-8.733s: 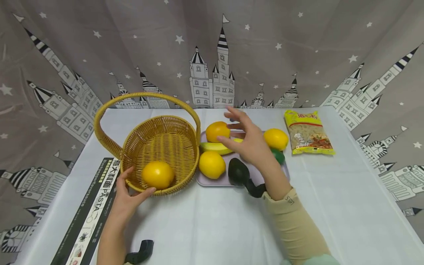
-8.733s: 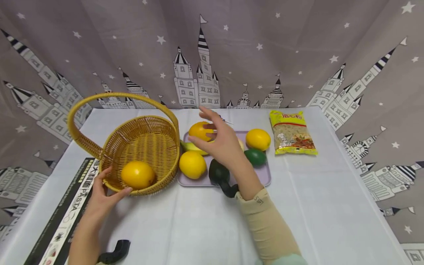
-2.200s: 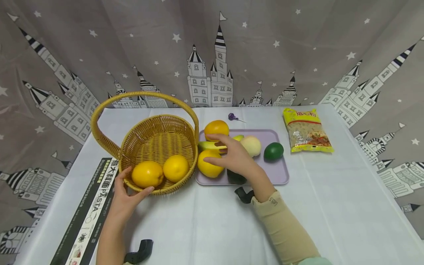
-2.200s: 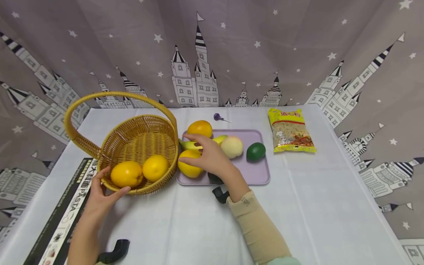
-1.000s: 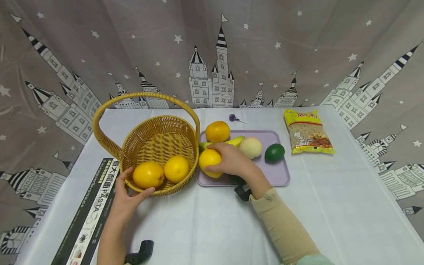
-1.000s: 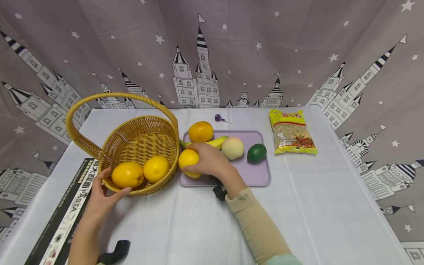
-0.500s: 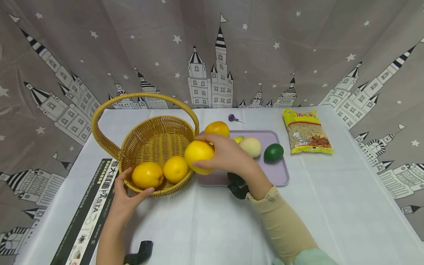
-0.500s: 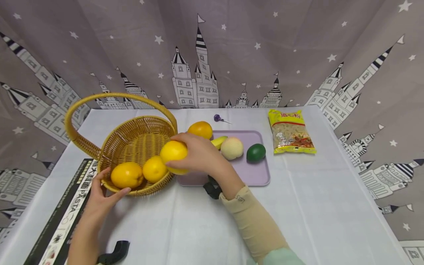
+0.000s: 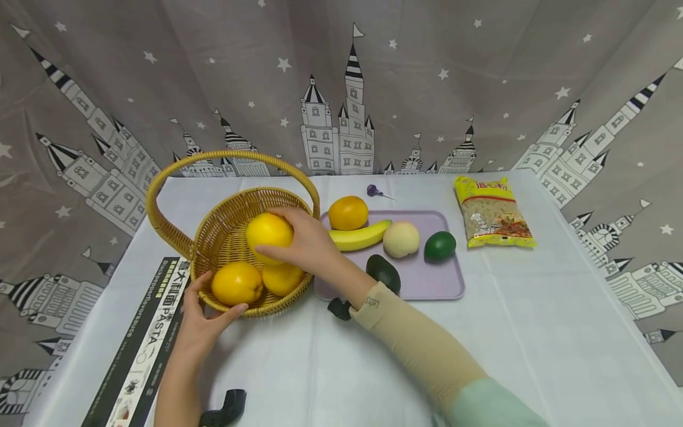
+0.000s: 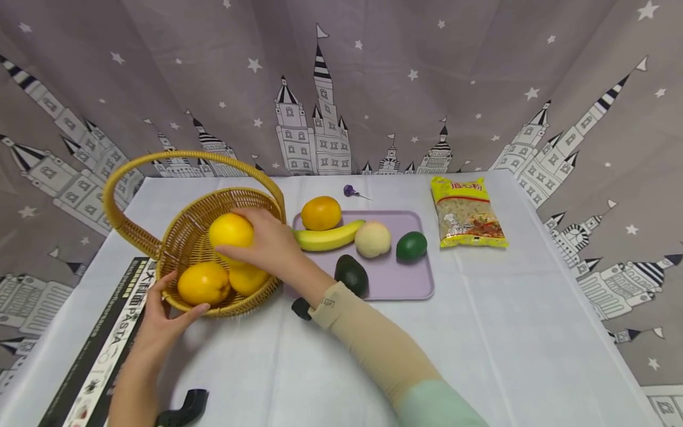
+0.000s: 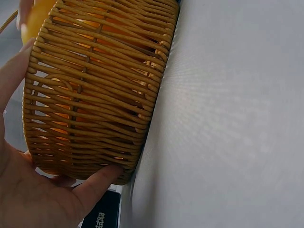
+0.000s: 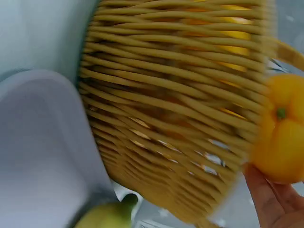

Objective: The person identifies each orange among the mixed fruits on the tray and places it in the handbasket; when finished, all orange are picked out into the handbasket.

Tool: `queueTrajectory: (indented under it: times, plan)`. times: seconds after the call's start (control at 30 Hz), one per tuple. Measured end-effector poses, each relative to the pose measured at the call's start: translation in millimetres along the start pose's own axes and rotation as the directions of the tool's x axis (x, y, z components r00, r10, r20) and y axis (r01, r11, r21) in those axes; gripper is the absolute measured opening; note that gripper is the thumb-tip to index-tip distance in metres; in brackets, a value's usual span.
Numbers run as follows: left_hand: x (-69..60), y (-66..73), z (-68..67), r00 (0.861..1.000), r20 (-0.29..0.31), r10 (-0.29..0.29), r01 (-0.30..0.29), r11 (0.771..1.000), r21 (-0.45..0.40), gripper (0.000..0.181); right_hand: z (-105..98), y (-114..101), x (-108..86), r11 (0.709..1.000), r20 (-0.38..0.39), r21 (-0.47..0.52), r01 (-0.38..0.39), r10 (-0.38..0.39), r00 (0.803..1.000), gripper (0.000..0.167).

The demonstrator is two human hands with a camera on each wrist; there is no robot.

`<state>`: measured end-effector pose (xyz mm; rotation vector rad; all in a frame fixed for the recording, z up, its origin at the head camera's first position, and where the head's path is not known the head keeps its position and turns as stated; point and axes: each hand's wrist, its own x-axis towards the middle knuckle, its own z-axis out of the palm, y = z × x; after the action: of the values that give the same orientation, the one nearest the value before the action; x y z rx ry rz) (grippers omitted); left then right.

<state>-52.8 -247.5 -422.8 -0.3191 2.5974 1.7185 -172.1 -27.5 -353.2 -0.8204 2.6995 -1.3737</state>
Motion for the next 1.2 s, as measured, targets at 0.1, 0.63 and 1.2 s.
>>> queueTrajectory:
  times: [0.1, 0.63, 1.2]
  plan:
    - [0.5, -0.6, 0.3, 1.0, 0.009, 0.001, -0.001, 1.0, -0.006, 0.099, 14, 4, 10.8, 1.0, -0.01, 0.003, -0.009, 0.009, 1.0, 0.073]
    - [1.8, 1.0, 0.5, 1.0, 0.005, 0.027, -0.027, 1.0, 0.0, 0.098, 41, 21, 41.8, 0.974, 0.05, 0.011, -0.224, 0.224, 0.973, 0.073]
    - [1.0, 1.8, 0.4, 1.0, -0.01, 0.022, -0.022, 1.0, -0.013, 0.098, 49, 24, 50.0, 0.958, 0.117, -0.063, -0.279, 0.285, 0.951, 0.07]
